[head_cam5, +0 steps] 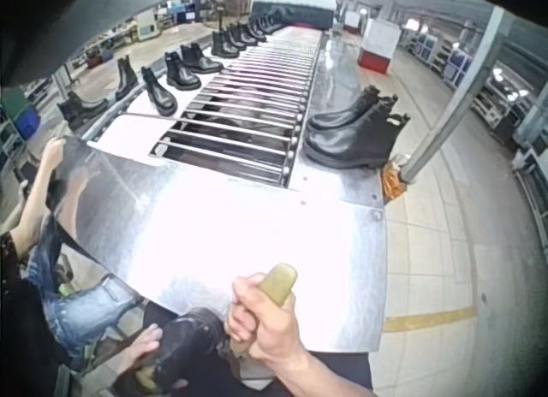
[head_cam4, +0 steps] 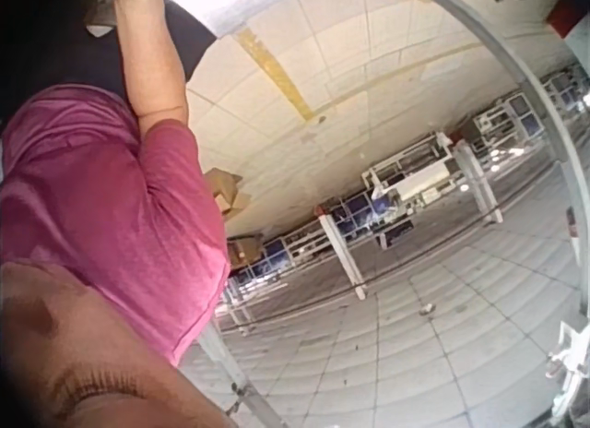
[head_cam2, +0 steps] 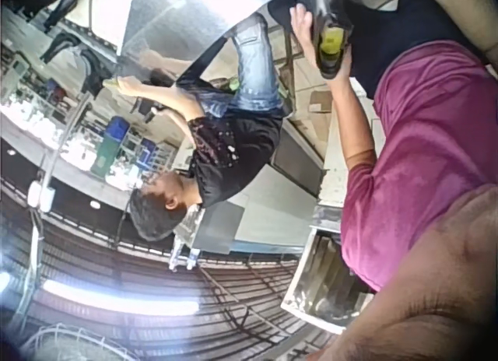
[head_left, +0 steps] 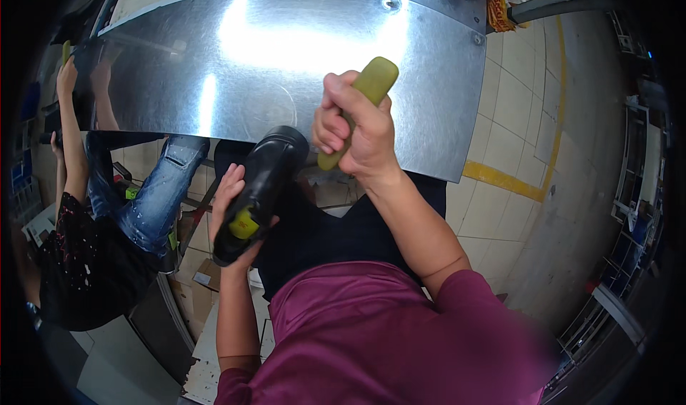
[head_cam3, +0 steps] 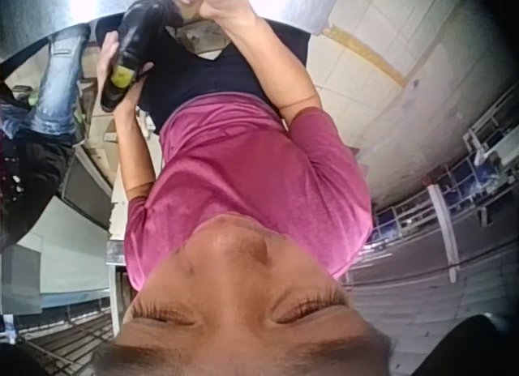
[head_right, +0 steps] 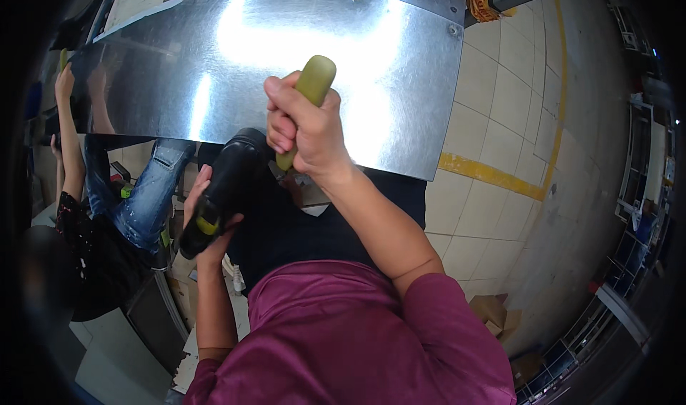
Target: Polishing and finishing black boots using a hand tool at a manufacturing bench.
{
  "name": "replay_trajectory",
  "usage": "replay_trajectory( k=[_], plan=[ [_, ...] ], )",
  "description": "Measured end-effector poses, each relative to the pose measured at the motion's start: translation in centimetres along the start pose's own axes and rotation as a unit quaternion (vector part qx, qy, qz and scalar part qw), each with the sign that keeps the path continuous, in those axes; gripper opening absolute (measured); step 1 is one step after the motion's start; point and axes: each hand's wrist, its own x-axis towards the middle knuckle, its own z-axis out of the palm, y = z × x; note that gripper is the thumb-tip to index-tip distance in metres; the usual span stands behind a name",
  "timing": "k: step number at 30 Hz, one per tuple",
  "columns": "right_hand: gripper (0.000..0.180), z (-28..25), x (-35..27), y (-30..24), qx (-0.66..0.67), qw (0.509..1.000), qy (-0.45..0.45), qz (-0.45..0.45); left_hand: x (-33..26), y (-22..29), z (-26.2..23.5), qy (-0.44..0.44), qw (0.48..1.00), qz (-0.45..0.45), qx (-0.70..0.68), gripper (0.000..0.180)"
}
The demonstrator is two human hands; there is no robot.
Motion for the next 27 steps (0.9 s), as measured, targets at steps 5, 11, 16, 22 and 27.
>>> replay_trajectory(
  k=[5,11,16,22,27],
  plan=[
    [0.027,0.2,1.8,0.8,0.037,0.999,0.006,-0.004,0.2,0.1,0.1,-0.013,0.999,0.019,0.034,0.079],
    [0.025,0.5,3.1,1.8,0.111,0.993,0.006,0.035,0.0,-0.9,0.2,0.008,0.999,0.033,0.041,0.077],
    [0.026,0.6,3.1,2.4,0.050,0.989,-0.007,0.135,-0.3,-1.8,-0.2,-0.010,0.996,0.066,0.057,0.073],
    [0.027,0.9,6.9,2.0,0.076,0.988,0.008,0.134,0.7,-0.9,0.0,0.018,0.999,0.035,0.024,0.038],
    [0.027,2.5,7.9,3.0,0.046,0.989,0.016,0.138,0.4,-1.8,-0.1,0.039,0.999,0.028,0.023,0.033]
  ],
)
